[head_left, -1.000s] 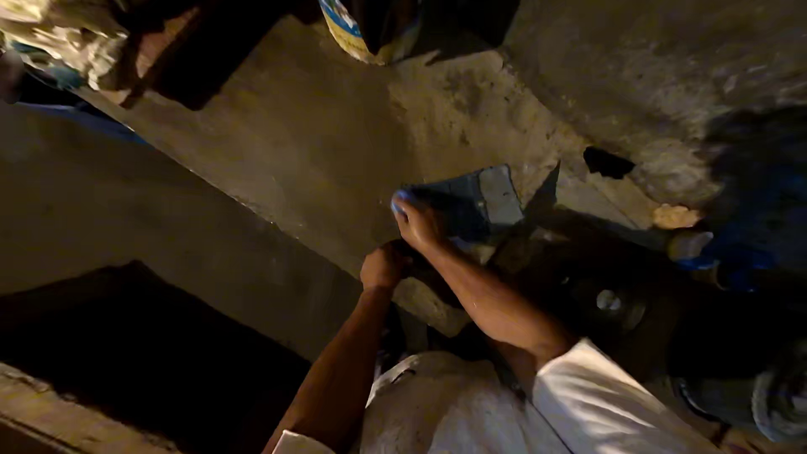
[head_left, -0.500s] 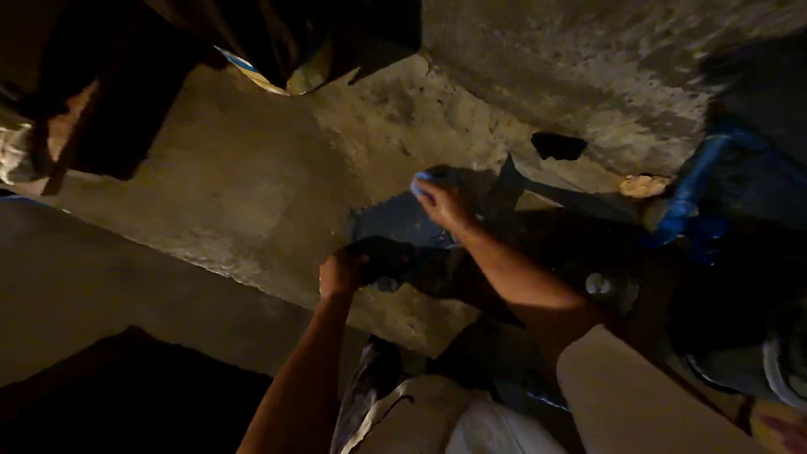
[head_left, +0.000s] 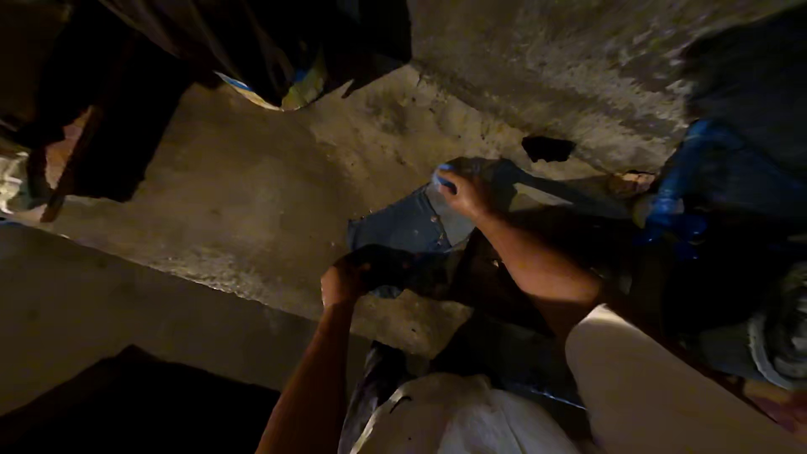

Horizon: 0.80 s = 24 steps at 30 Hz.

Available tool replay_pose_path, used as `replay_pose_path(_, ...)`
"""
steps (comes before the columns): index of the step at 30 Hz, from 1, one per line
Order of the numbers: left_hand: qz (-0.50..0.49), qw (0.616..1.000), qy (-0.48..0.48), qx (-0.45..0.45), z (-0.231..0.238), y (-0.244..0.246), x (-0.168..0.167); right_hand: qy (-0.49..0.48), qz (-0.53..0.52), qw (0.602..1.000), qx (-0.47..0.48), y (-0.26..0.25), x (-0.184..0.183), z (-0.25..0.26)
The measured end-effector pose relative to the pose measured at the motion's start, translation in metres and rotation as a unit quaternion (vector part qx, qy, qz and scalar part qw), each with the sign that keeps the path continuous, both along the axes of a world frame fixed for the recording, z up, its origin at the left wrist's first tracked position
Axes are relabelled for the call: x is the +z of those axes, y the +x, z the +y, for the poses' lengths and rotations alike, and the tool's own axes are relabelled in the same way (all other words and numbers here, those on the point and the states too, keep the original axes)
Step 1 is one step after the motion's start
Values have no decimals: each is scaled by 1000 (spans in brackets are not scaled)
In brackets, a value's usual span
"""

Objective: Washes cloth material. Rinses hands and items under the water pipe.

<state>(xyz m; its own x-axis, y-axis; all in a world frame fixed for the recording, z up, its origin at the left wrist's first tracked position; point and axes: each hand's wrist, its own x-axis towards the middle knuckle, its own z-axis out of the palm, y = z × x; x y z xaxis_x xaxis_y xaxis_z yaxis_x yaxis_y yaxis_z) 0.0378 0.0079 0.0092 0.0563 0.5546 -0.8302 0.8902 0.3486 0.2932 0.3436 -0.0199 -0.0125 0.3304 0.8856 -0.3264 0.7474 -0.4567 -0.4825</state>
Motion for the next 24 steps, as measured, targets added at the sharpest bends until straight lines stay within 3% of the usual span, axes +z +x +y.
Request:
replay_pose_path(2, 5, 1000, 8, -7, 0, 1, 3, -17, -2, 996, -86, -7, 19, 12)
replay_pose_path(4, -5, 1000, 19, -17, 1, 1, 4, -32, 77, 991, -108, -71, 47, 0)
replay_pose_path(7, -11, 999, 28, -20, -3, -1, 4, -3, 140, 989, 38, -178, 38, -80)
replay_pose_path(9, -18, 1000, 24, -9, 0, 0, 3, 2, 112, 991, 75, -164, 20, -106)
replay_pose_path(12, -8, 1000, 11, 3, -6, 0, 2, 29, 64, 997, -21, -62, -11, -107)
replay_pose_path(14, -1, 1000, 20, -1, -4, 2, 3, 9, 2, 997, -83, -19, -3, -92)
replay_pose_path(16, 3, 999, 35, -15, -7, 4, 3, -26, -6, 988, -150, -44, 24, -81)
replay_pose_path(17, 7, 999, 43, -25, -6, 5, 3, -37, 48, 986, -154, -77, 39, -79)
replay_pose_path(20, 22, 998, 41, -48, -6, 6, 9, -59, 178, 982, 0, -175, 46, -100)
replay_pose_path(22, 19, 998, 45, -47, -3, 7, 10, -64, 187, 980, 31, -157, 42, -98)
replay_pose_path(24, 24, 997, 57, -52, -9, 3, 6, -28, 97, 995, 6, -94, 12, -88)
